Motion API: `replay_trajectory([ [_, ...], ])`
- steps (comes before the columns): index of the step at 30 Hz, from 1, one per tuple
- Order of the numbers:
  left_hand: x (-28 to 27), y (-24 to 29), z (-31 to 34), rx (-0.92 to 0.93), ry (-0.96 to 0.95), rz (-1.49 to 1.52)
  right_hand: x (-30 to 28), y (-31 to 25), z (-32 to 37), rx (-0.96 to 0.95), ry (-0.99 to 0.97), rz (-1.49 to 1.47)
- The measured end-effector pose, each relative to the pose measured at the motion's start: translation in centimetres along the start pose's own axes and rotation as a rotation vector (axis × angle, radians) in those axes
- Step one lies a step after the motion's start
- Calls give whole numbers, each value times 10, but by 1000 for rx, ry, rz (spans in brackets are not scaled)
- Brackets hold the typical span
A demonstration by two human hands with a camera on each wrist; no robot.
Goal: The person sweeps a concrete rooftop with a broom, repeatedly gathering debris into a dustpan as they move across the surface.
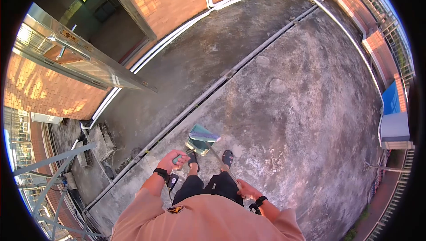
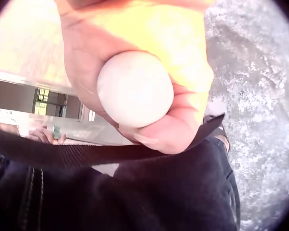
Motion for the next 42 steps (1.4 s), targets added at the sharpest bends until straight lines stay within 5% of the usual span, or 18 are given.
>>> replay_trajectory([
  [1, -3, 2, 0, -14, -5, -25, -2, -13, 10, 166, -14, -250],
  [4, -5, 9, 2, -6, -44, -44, 6, -18, 12, 181, 41, -466],
  [14, 24, 12, -5, -153, -135, -305, 17, -34, -13, -17, 521, -776],
  [23, 131, 50, -67, -315, -103, -437, -164, 24, 18, -150, 865, -913],
  [30, 249, 53, -107, -310, 76, -531, -327, 41, 31, -66, 1113, -531],
  [35, 300, 60, -150, -335, 46, -693, -322, 71, -34, 104, 1073, -328],
  [40, 322, 74, -186, -409, 3, -656, -158, 48, -60, 180, 484, -398],
  [42, 335, 82, -189, -427, 37, -684, -118, 30, -43, 74, 342, -362],
])
Point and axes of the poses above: each hand's wrist, its own z-axis away from the middle knuckle, its own x-axis out of the palm, y = z × x, the point moved 4 cm from there along -z, towards the middle knuckle, and after that the axes turned 3 degrees about -y, right-handed, at the moved point
